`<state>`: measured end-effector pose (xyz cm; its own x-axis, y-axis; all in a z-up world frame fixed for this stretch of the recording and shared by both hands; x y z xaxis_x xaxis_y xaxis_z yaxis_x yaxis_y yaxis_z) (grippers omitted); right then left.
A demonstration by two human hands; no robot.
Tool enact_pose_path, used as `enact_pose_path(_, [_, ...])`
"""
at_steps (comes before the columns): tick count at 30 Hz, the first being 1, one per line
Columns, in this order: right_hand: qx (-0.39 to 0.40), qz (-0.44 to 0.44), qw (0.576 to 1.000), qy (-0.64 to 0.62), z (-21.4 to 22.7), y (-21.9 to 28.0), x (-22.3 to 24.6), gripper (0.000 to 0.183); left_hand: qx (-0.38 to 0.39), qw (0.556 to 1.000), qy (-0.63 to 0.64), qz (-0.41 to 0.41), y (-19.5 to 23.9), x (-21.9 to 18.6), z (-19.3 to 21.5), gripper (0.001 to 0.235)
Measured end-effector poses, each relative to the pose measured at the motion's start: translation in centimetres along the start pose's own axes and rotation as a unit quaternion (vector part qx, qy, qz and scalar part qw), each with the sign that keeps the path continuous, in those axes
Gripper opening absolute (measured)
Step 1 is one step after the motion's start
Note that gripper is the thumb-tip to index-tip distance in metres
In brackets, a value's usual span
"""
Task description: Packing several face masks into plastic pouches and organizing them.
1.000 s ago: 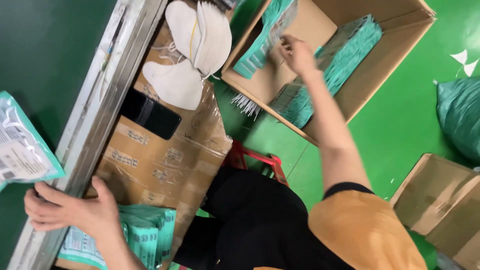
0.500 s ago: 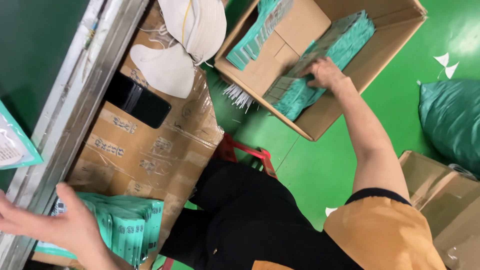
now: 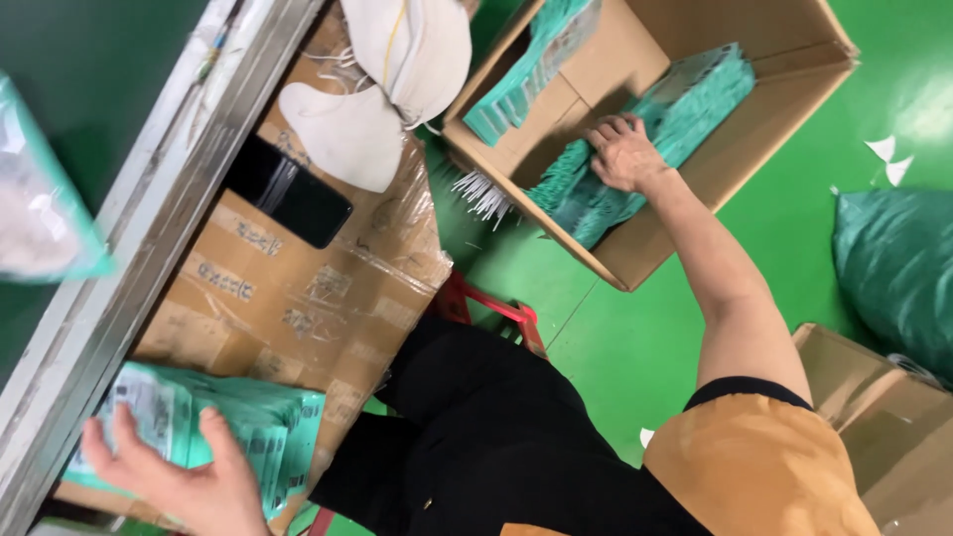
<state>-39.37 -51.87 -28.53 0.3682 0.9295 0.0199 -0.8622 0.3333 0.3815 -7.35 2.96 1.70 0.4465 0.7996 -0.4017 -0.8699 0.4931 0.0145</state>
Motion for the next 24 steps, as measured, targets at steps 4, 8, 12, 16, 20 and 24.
enact_pose_path(4, [0.03, 0.02, 0.999, 0.027, 4.1, -0.7, 3.1, 0.061, 0.002, 0.998, 0.058, 0.012, 1.8, 1.5, -1.1, 0.062])
enact_pose_path(8, [0.05, 0.046, 0.993, 0.101, 2.1, -2.2, 2.4, 0.055, 0.01, 0.998, 0.049, 0.024, 2.2, 1.1, -1.4, 0.059])
enact_pose_path(12, [0.001, 0.015, 0.987, 0.157, -0.4, -3.5, 1.5, 0.064, 0.022, 0.999, 0.039, 0.018, 2.8, 1.2, -1.4, 0.06])
enact_pose_path(16, [0.04, -0.007, 0.992, 0.117, 2.4, -3.8, 3.7, 0.074, 0.028, 0.996, 0.077, 0.019, 3.2, 1.3, -1.1, 0.056])
enact_pose_path(20, [0.076, -0.003, 0.977, 0.201, 2.3, -3.3, 3.8, 0.062, 0.035, 0.996, 0.078, 0.029, 3.4, 1.3, -1.2, 0.056])
enact_pose_path(24, [0.048, 0.009, 0.971, 0.233, 1.1, -4.2, 2.4, 0.033, 0.02, 0.997, 0.063, 0.025, 3.5, 1.3, -0.9, 0.056])
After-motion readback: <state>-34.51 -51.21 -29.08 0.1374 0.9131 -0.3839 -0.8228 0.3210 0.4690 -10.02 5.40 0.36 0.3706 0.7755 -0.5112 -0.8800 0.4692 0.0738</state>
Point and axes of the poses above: each hand's wrist, its own y-axis away from the middle knuckle, its own z-axis out of the back of the hand, x = y × z, the point moved 1 cm from there along -y, towards the middle knuckle, and after that the axes turned 9 degrees about x, right-handed, at the moved point
